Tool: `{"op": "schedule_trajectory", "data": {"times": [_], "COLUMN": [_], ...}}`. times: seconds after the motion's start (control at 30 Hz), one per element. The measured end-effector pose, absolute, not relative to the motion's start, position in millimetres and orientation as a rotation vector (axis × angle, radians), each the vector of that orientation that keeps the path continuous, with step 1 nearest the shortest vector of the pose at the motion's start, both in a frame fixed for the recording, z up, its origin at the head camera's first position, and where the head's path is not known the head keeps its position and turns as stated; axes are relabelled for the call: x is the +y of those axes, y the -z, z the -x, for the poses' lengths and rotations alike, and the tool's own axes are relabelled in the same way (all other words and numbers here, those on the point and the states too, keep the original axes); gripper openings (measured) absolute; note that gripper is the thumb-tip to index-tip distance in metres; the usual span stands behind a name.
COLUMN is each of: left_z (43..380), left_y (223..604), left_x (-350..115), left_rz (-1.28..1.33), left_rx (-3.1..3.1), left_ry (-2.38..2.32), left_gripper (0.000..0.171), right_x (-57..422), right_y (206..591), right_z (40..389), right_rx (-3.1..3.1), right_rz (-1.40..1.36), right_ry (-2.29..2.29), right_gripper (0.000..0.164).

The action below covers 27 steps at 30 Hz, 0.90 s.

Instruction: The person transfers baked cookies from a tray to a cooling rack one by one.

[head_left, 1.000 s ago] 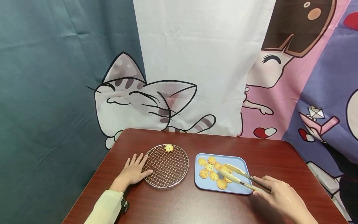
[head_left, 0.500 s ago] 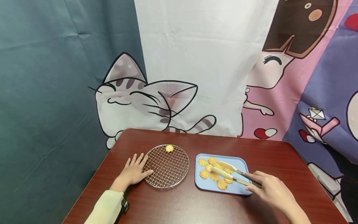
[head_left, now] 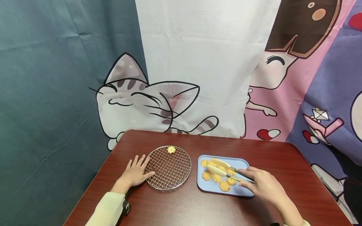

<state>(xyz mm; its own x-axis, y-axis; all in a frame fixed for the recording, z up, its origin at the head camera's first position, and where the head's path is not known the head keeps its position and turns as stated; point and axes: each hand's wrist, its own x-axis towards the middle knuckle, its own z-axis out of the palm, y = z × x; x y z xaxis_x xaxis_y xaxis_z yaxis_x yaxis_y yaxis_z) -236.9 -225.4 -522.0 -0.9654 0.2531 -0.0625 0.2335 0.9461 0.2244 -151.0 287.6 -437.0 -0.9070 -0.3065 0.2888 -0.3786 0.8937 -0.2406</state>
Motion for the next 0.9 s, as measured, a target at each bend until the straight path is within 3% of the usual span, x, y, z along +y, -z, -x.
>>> {"op": "schedule_trajectory", "data": {"times": [0.9], "left_z": [238], "left_y": [525], "left_x": [-226], "left_rz": [-0.378], "left_rx": [3.007], "left_ry": [-0.356], "left_gripper": [0.086], "right_x": [236], "right_y": [445], "right_z": [201], "right_rx": [-2.774], "right_rz": [-0.727], "right_ry": [-0.492], "right_gripper": [0.045]}}
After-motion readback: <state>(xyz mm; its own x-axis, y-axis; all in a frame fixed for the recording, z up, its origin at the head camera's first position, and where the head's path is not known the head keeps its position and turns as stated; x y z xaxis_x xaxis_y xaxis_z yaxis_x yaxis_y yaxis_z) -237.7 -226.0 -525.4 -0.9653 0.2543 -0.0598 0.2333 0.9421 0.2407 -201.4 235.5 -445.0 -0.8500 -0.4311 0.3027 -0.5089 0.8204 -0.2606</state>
